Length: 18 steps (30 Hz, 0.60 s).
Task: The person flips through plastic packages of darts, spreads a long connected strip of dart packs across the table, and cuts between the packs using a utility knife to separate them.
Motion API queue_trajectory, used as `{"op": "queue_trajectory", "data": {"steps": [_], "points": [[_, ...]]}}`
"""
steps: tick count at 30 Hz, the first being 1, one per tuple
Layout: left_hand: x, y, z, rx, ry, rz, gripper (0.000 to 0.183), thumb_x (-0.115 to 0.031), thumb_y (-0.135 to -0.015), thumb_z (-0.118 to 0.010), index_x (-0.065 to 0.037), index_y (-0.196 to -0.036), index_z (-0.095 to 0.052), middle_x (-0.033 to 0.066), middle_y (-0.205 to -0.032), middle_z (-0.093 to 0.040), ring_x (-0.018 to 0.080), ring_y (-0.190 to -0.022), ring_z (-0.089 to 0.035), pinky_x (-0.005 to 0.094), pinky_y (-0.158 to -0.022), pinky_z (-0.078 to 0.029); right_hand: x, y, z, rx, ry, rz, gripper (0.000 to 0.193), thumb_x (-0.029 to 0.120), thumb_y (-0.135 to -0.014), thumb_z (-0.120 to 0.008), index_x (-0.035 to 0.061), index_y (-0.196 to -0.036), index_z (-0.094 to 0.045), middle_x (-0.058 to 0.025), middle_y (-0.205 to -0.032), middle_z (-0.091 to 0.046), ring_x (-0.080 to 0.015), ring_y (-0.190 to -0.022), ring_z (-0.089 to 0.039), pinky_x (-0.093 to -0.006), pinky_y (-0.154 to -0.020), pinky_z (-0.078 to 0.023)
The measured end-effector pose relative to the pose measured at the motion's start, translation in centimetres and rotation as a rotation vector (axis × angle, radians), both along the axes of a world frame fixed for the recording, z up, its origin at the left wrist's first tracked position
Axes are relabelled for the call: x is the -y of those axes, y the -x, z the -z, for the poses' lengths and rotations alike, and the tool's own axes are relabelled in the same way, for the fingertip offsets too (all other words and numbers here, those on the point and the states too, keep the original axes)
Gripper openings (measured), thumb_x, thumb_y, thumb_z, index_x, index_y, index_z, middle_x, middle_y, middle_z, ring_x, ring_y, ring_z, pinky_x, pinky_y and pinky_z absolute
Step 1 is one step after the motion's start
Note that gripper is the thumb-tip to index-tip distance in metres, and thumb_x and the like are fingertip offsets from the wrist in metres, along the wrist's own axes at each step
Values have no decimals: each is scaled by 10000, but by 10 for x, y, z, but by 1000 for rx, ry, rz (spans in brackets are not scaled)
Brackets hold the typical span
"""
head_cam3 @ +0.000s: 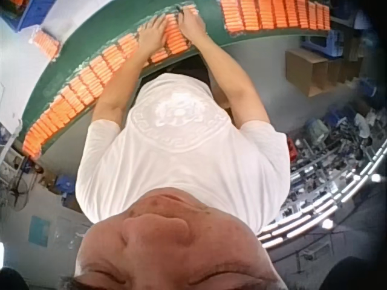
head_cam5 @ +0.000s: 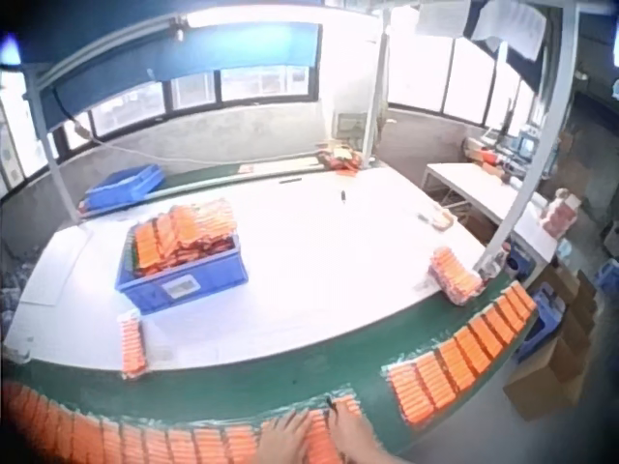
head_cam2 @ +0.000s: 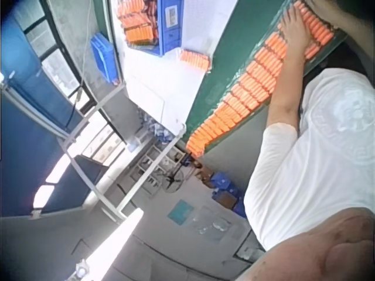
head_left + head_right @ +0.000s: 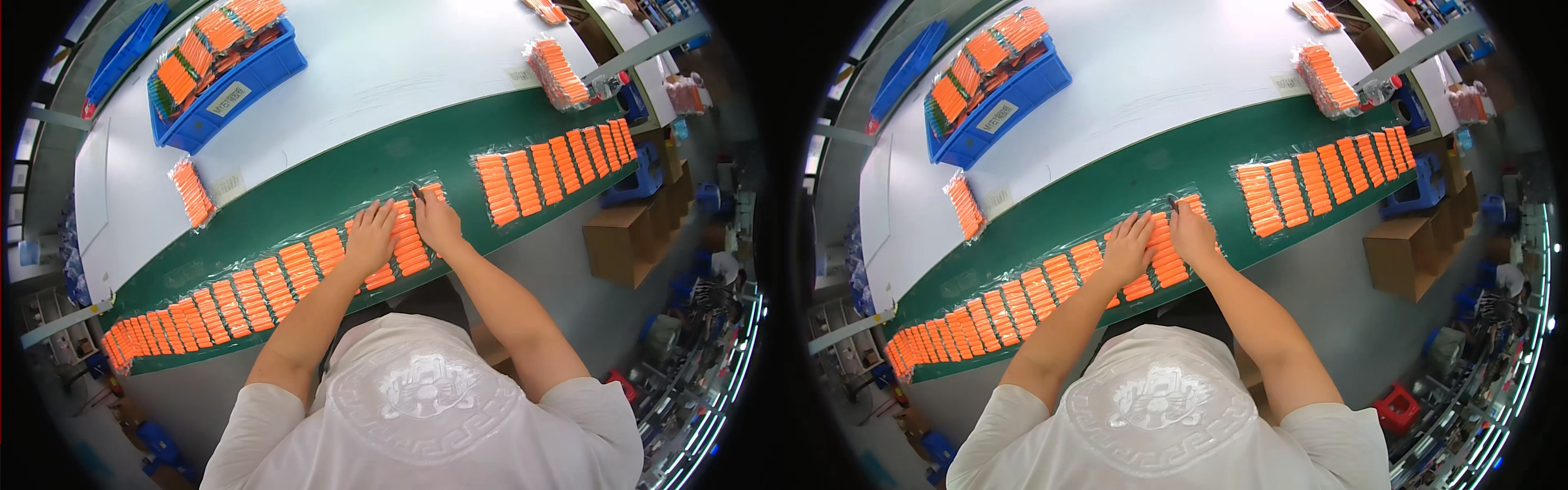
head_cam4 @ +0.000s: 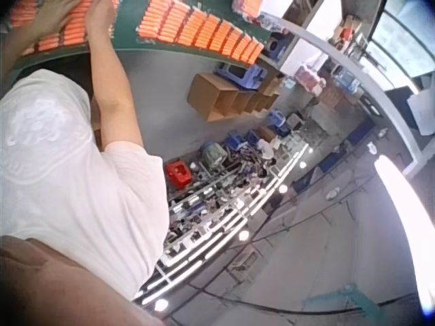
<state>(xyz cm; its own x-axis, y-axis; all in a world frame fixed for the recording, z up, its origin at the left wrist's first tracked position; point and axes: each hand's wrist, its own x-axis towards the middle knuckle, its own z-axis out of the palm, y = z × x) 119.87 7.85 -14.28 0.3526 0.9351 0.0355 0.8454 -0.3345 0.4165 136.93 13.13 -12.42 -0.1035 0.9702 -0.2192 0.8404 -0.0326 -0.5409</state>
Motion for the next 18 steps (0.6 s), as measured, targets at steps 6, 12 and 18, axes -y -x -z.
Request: {"op": "queue_trajectory", "data": {"steps": [6, 12, 18], "points": [[2, 5, 10, -61, 21, 31, 630, -275, -853, -648, -69, -1406, -427, 87, -1482, -399, 298, -1363, -364, 476, -1105, -305, 1, 18, 10, 147, -9, -104, 421, 154, -943, -476, 101, -1359, -433, -168, -829, -681, -386, -745, -660, -485, -690, -511], [-2, 7, 3, -133, 84, 71, 653, -315, -881, -611, -88, -1447, -379, 65, -1513, -356, 280, -1385, -338, 467, -1122, -288, -4, 15, 18, 69, -247, -216, 489, 138, -926, -501, 116, -1409, -428, -171, -823, -679, -358, -724, -663, -460, -645, -523], [-3, 6, 5, -152, 119, 71, 657, -338, -902, -585, -98, -1467, -350, 35, -1536, -327, 256, -1402, -313, 448, -1136, -270, 2, 8, 19, 200, -208, -232, 527, 117, -878, -540, 116, -1398, -456, -138, -835, -670, -316, -748, -661, -445, -630, -515]]}}
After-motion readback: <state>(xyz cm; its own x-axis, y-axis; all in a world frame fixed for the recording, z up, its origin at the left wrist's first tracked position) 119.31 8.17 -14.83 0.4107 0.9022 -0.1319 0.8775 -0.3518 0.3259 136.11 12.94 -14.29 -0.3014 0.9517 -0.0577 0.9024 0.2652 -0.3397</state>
